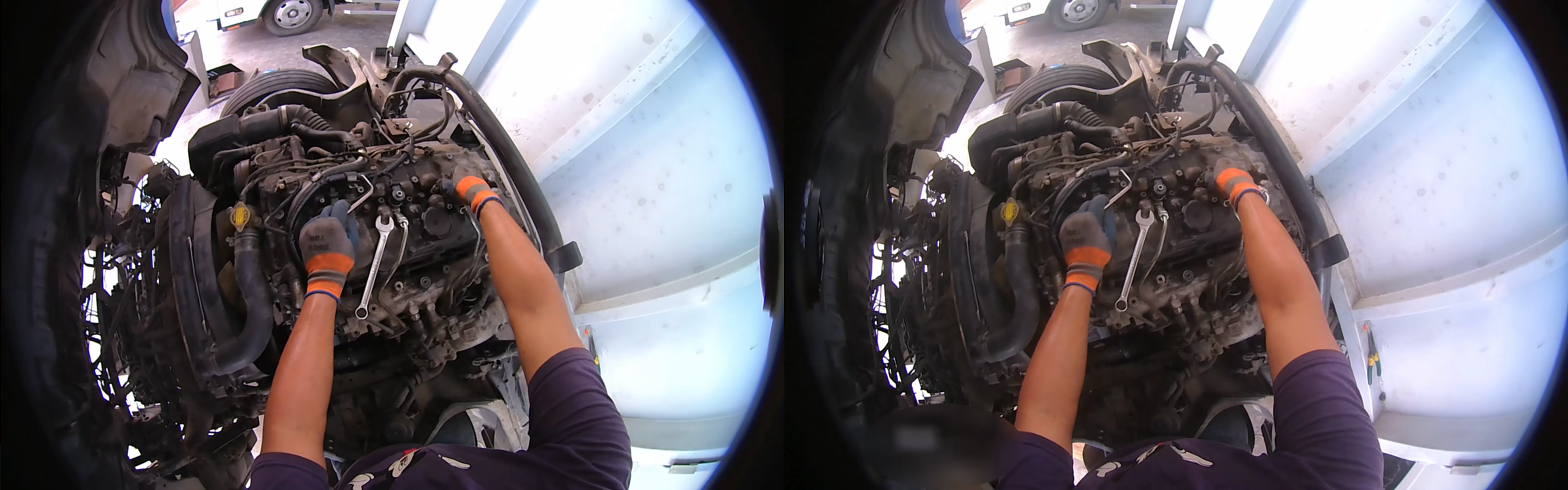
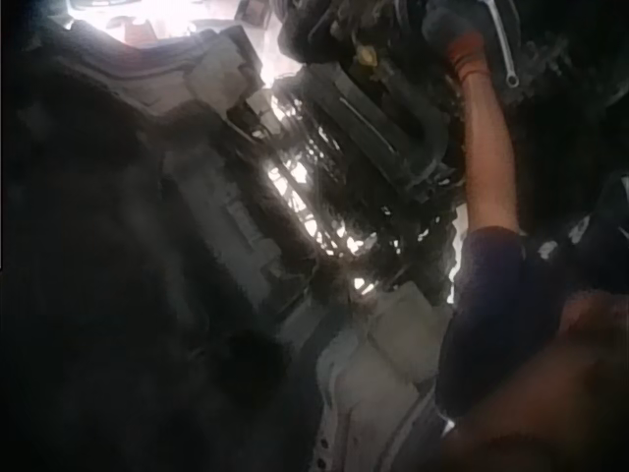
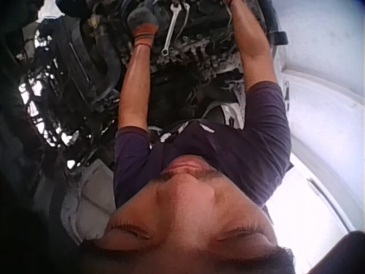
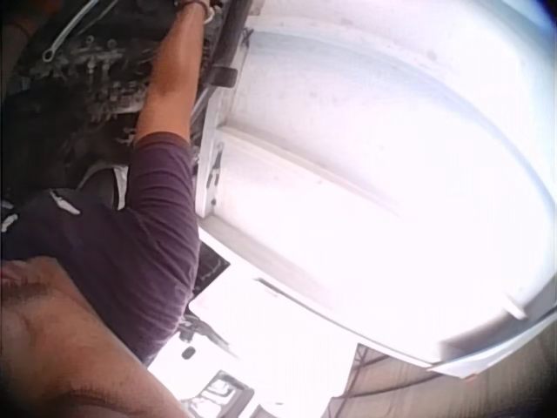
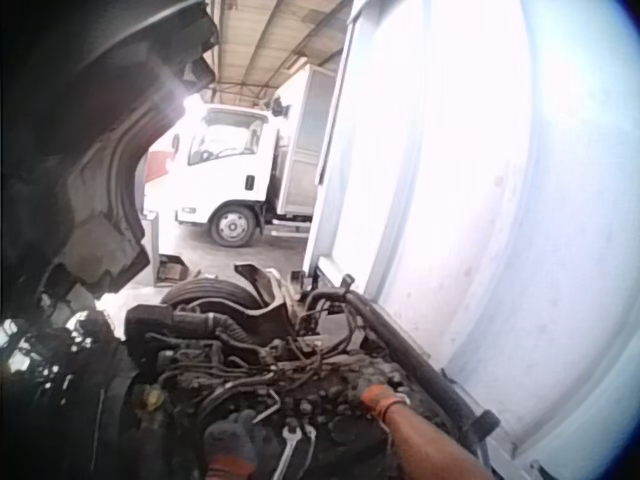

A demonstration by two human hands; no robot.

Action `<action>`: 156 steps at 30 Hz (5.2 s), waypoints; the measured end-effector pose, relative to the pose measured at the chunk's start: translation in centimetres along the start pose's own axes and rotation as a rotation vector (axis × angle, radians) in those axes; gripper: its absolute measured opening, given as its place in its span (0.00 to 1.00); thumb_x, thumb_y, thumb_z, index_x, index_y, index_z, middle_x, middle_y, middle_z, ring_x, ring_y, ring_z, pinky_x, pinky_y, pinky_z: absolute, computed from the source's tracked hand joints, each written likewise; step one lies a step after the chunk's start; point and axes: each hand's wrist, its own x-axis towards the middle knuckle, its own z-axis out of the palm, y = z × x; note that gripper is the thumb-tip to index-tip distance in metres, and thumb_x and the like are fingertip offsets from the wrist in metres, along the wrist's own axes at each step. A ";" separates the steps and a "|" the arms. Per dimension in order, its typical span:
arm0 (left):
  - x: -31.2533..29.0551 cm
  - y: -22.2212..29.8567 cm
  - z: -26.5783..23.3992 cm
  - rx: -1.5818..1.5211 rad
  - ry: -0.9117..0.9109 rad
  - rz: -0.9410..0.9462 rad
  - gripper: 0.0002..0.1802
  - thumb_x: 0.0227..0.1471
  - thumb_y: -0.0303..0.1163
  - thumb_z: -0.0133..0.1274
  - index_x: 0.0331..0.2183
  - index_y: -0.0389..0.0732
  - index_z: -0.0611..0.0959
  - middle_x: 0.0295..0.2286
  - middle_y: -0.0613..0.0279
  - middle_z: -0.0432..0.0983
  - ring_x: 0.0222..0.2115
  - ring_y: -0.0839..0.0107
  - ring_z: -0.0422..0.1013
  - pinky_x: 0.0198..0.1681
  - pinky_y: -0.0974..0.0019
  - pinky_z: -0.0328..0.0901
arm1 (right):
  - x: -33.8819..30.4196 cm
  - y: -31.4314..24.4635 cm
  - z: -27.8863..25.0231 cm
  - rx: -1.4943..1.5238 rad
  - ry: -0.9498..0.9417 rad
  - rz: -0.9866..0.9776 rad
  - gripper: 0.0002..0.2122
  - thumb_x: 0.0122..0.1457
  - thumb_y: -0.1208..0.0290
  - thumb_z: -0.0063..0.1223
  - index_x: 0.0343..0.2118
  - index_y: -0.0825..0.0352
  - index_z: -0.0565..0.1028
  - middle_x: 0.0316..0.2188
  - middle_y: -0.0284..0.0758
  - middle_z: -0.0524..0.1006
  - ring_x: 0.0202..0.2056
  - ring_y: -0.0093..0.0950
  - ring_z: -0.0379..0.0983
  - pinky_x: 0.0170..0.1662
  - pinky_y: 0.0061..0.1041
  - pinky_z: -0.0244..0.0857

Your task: The person uses a wrench to loosen and remove bolts from the top of a car engine. They repeatedly reposition the wrench and use both hands to manipulate the engine components.

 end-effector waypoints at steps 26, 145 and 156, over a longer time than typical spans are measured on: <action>-0.3 0.1 0.0 -0.009 -0.103 -0.059 0.08 0.55 0.36 0.53 0.35 0.43 0.80 0.29 0.51 0.79 0.31 0.49 0.76 0.34 0.49 0.69 | -3.9 -0.9 0.5 -0.096 0.207 -0.137 0.16 0.60 0.66 0.49 0.46 0.71 0.76 0.49 0.56 0.75 0.54 0.52 0.71 0.56 0.44 0.65; -14.8 13.3 -14.8 -0.680 -0.399 -0.171 0.22 0.59 0.34 0.57 0.52 0.35 0.78 0.44 0.52 0.81 0.43 0.69 0.77 0.50 0.66 0.69 | -38.5 7.8 -5.7 1.004 1.098 -0.007 0.15 0.68 0.65 0.44 0.35 0.74 0.74 0.30 0.49 0.78 0.30 0.46 0.71 0.36 0.41 0.64; 9.7 4.2 1.6 -0.219 -0.536 0.066 0.19 0.55 0.37 0.51 0.49 0.52 0.85 0.38 0.50 0.83 0.38 0.55 0.79 0.46 0.57 0.70 | -29.2 12.3 2.2 0.468 1.012 0.356 0.14 0.66 0.66 0.44 0.46 0.70 0.73 0.40 0.56 0.78 0.38 0.56 0.75 0.38 0.50 0.69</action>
